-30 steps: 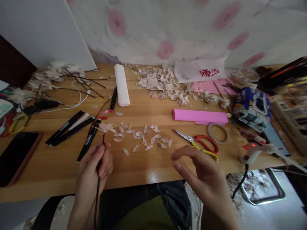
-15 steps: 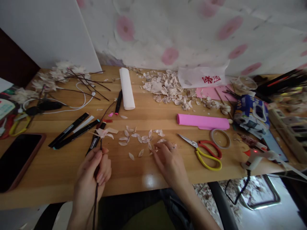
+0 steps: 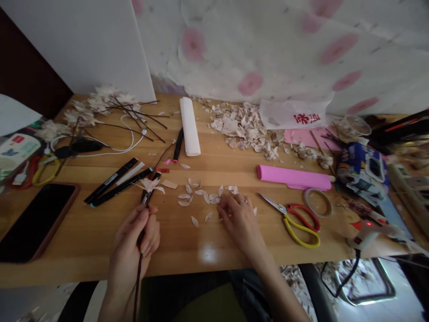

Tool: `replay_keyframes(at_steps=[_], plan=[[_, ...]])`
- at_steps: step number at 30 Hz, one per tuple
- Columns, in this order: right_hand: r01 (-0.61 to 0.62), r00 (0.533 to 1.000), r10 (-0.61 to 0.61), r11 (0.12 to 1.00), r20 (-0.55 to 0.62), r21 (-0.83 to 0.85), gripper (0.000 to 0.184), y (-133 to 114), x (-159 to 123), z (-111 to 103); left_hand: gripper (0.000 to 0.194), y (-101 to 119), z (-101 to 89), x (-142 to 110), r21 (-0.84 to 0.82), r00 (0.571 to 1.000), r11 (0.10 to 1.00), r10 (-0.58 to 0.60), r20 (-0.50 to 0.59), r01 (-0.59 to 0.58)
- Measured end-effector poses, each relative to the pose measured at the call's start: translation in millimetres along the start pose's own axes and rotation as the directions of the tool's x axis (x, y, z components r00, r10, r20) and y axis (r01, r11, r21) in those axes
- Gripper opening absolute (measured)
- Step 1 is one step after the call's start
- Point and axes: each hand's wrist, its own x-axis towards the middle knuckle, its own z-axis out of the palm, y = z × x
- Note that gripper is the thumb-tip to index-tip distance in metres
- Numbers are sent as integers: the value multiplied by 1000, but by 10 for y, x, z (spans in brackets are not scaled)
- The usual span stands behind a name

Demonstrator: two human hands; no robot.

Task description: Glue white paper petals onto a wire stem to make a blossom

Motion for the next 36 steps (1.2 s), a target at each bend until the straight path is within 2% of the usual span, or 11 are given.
replay_keyframes(at_steps=[8, 15, 23, 25, 27, 29, 32, 34, 36], plan=[[-65, 998, 64, 978, 10, 197, 11, 27, -48, -156, 19, 40, -31, -47, 13, 999, 1000, 29, -17, -29], [-130, 988, 152, 912, -26, 390, 20, 127, -102, -264, 19, -44, -17, -44, 37, 996, 999, -20, 82, 17], [-119, 980, 192, 776, -52, 620, 35, 188, -125, -486, 19, 12, 236, -82, 14, 994, 1000, 26, 103, -27], [-79, 982, 173, 732, -73, 676, 31, 115, -112, -590, 19, 14, 343, -96, 5, 989, 999, 44, 140, -45], [18, 979, 128, 712, -155, 702, 18, -4, -106, -716, 20, 13, 473, -125, 24, 981, 998, 56, 185, -62], [175, 953, 46, 723, -299, 669, 7, -142, -122, -840, 24, 9, 612, -175, 63, 964, 996, 46, 264, -65], [401, 858, -77, 717, -508, 570, 13, -319, -194, -951, 27, -15, 791, -276, 123, 946, 990, 24, 323, -67], [481, 794, -85, 694, -602, 537, 17, -389, -257, -958, 28, -46, 870, -347, 171, 925, 983, -6, 381, -64], [511, 741, -63, 699, -669, 500, 22, -421, -317, -933, 28, -78, 921, -414, 204, 901, 977, -36, 433, -59]])
